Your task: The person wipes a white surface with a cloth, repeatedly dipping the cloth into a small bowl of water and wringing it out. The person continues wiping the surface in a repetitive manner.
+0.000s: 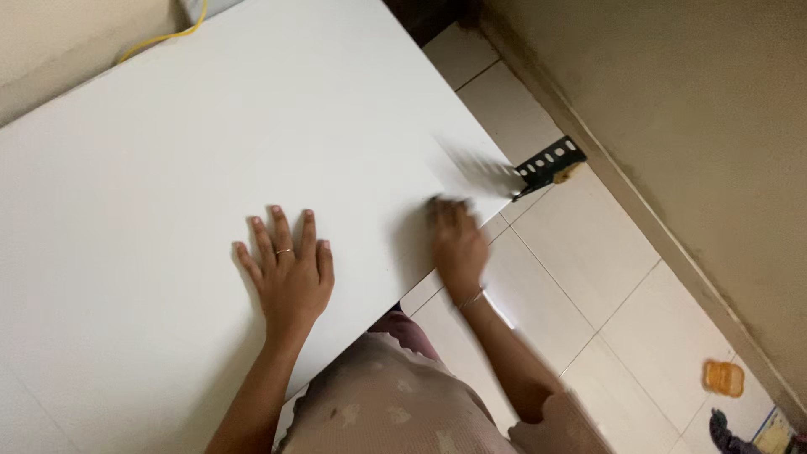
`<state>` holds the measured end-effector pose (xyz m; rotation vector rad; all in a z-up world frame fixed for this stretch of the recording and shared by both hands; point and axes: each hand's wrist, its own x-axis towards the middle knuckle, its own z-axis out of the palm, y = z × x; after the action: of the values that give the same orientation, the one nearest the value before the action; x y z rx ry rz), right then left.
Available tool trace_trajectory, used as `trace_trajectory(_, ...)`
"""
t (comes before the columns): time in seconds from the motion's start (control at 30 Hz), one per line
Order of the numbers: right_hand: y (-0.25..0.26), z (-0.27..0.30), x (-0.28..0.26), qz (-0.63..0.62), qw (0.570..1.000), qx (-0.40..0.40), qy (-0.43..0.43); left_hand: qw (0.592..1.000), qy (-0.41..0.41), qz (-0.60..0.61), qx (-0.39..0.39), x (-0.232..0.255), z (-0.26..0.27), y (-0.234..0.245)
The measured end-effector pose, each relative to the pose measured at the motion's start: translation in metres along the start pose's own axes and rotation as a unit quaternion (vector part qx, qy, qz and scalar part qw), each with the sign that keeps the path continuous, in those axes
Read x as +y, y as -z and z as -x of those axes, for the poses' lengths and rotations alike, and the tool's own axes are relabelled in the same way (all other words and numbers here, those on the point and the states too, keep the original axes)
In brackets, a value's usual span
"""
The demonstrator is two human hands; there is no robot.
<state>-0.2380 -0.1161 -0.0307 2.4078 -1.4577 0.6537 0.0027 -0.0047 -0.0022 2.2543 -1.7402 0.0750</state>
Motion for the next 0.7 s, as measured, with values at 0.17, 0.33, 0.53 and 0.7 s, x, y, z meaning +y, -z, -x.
trace_trajectory(0.17, -0.023, -0.053, 0.049, 0.256, 0.952, -0.149, -0.073, 1.000, -0.003, -0.007, 0.000, 0.002, 0.000, 0.001)
trace_trajectory(0.33, -0.036, -0.087, 0.080, 0.211, 0.893, -0.360, -0.171, 1.000, -0.012, -0.023, 0.001, 0.000, 0.001, 0.000)
trace_trajectory(0.53, -0.036, -0.088, 0.086, 0.290, 0.883, -0.362, -0.078, 1.000, -0.003, 0.007, 0.003, 0.000, 0.000, 0.002)
trace_trajectory(0.7, -0.043, -0.074, 0.082, 0.385, 0.850, -0.359, -0.020, 1.000, 0.002, 0.009, -0.012, -0.001, 0.000, 0.003)
